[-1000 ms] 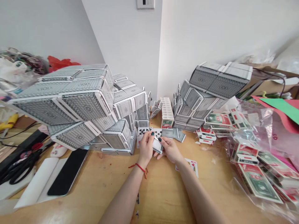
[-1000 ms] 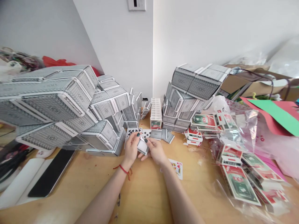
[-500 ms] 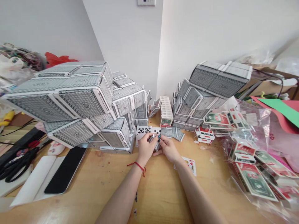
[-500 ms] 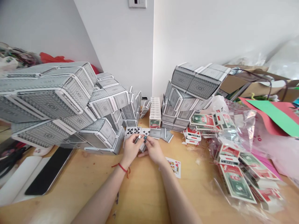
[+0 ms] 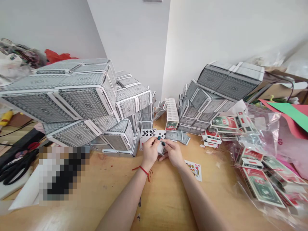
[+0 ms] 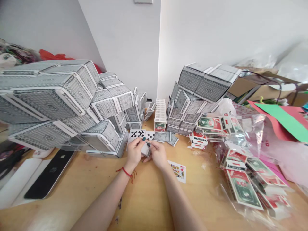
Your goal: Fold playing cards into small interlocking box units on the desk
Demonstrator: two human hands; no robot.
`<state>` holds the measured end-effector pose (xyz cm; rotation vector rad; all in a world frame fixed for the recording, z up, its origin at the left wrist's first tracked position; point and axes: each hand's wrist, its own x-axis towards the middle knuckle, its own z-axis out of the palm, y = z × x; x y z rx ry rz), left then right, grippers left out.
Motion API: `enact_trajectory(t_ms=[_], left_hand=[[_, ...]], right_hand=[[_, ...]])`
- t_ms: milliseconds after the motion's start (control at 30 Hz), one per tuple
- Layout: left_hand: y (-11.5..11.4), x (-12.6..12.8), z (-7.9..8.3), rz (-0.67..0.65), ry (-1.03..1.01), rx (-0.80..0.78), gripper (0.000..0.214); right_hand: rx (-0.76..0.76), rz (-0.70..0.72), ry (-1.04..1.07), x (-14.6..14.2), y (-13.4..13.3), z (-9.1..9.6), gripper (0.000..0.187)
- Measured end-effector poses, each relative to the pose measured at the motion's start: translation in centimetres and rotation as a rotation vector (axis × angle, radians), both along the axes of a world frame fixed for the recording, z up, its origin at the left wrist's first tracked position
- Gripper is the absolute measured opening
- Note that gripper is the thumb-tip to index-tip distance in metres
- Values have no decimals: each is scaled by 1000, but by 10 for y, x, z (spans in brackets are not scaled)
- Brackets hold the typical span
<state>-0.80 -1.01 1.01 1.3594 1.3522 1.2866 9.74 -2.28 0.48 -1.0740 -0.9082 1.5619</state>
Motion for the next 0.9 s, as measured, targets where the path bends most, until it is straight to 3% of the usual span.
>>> enact_trajectory(t_ms=[267,533,733,900], left_hand=[[4,2,-2,157,40,-31,20],[6,1,-8,-4,18,81,31],[9,-3,-8,110,177,42,31],[7,-2,-5,107,146,46,29]], right_hand=[[-9,-74,84,-8,1,2,41],[101,-108,21,-3,7,-6,24],[64,13,155,-1,6,-2,24],[84,64,182,3,2,3,36]])
